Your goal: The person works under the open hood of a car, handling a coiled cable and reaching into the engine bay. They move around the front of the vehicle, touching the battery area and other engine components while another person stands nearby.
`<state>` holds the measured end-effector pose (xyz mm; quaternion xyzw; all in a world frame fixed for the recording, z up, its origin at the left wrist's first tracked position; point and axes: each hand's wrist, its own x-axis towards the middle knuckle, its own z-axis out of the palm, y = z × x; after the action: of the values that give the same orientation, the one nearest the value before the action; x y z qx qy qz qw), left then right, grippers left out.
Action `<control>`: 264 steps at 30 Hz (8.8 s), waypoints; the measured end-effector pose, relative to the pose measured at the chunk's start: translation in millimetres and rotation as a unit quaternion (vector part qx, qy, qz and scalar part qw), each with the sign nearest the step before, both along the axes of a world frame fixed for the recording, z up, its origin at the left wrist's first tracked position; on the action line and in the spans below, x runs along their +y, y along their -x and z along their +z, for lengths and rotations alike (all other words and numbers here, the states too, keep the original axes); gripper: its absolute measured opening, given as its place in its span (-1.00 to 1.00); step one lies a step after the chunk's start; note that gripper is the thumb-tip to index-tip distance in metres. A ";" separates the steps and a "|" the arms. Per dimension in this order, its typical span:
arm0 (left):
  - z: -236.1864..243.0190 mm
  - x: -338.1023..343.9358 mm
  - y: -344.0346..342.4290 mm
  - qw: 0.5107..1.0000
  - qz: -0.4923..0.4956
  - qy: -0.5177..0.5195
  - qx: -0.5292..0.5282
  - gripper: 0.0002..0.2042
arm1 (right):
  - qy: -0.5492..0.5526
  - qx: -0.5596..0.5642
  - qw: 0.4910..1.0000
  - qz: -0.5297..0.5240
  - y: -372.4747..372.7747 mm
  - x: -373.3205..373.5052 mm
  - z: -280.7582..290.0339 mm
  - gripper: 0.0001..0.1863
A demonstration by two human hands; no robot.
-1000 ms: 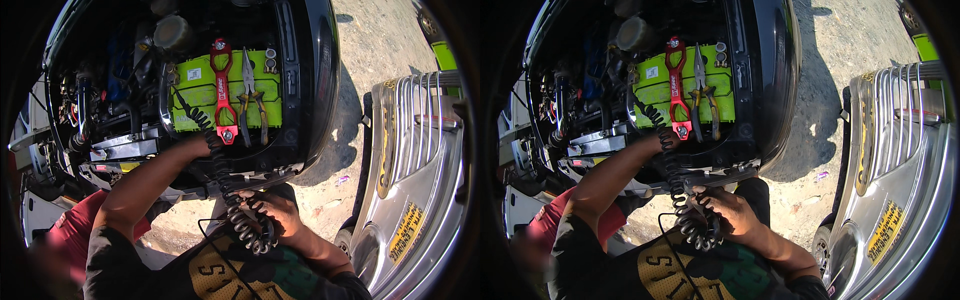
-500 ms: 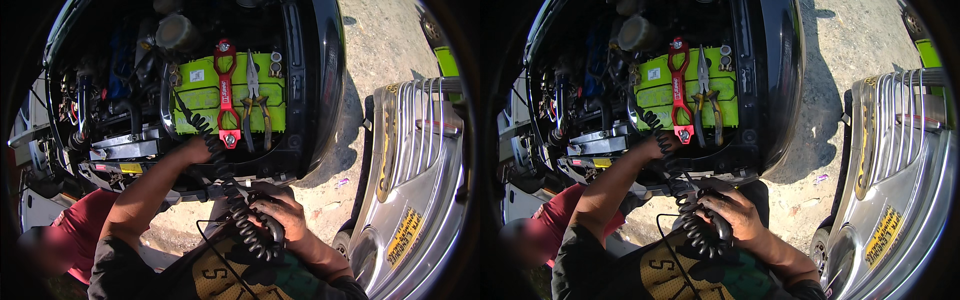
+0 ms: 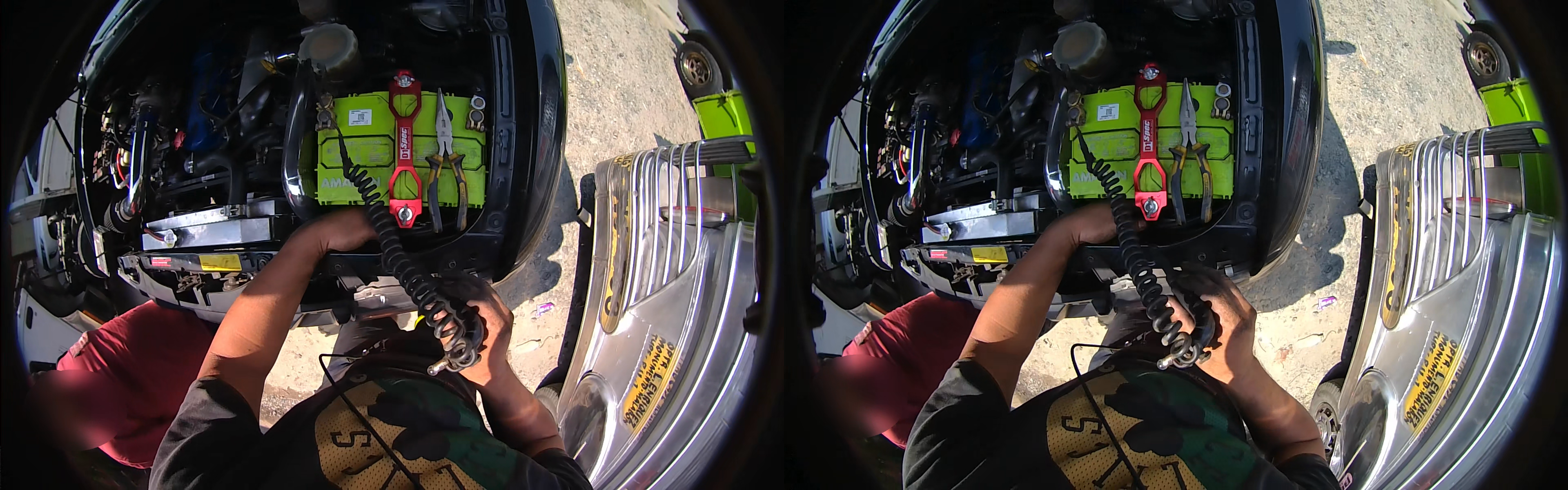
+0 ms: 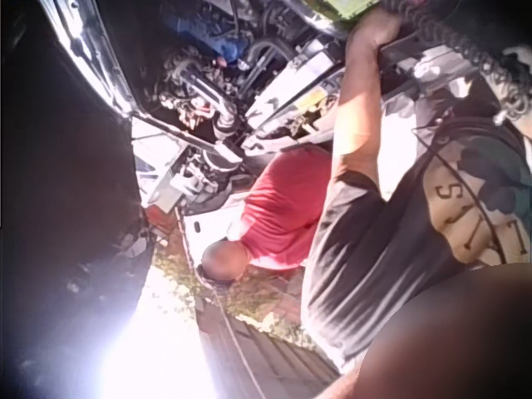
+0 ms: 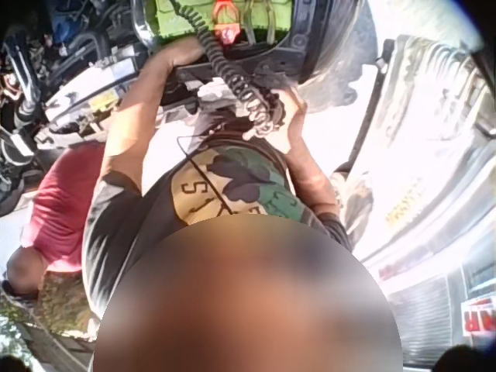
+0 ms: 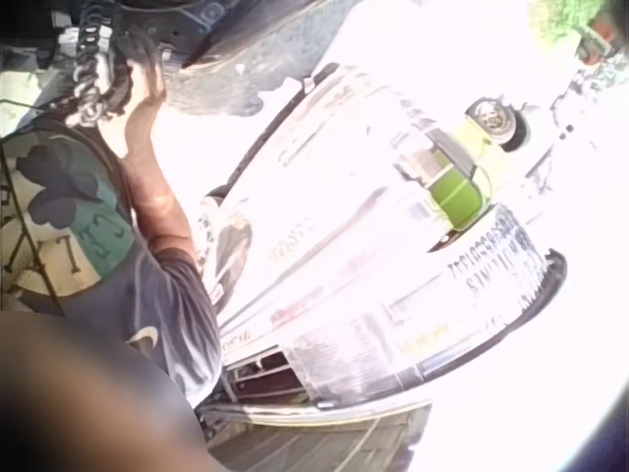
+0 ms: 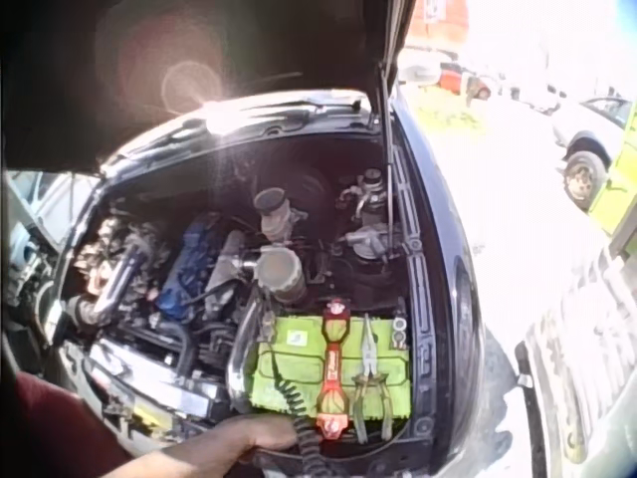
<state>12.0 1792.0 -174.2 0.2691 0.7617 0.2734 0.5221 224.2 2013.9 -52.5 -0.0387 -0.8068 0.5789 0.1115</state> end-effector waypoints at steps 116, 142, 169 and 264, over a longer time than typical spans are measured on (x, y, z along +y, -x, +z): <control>-28.9 13.5 6.7 0.990 -0.059 -0.010 0.126 -0.57 | -0.148 -0.049 0.987 -0.029 51.0 -39.4 -22.7 -0.59; -8.0 5.9 3.4 0.971 -0.051 -0.202 0.120 -0.56 | -0.175 -0.052 0.979 -0.090 50.6 -63.2 -38.6 -0.68; -23.3 5.3 7.9 0.971 -0.043 -0.213 0.099 -0.62 | -0.215 0.041 0.967 -0.133 42.9 -60.9 -67.4 -0.67; -27.6 5.9 8.9 0.978 -0.067 -0.132 0.146 -0.58 | -0.189 -0.011 0.974 -0.123 61.6 -86.2 -55.0 -0.70</control>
<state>3.1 1797.9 -201.8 0.4230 0.7672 0.2939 0.3823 162.5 1927.7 -107.5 -0.1224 -0.8919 0.3973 0.1781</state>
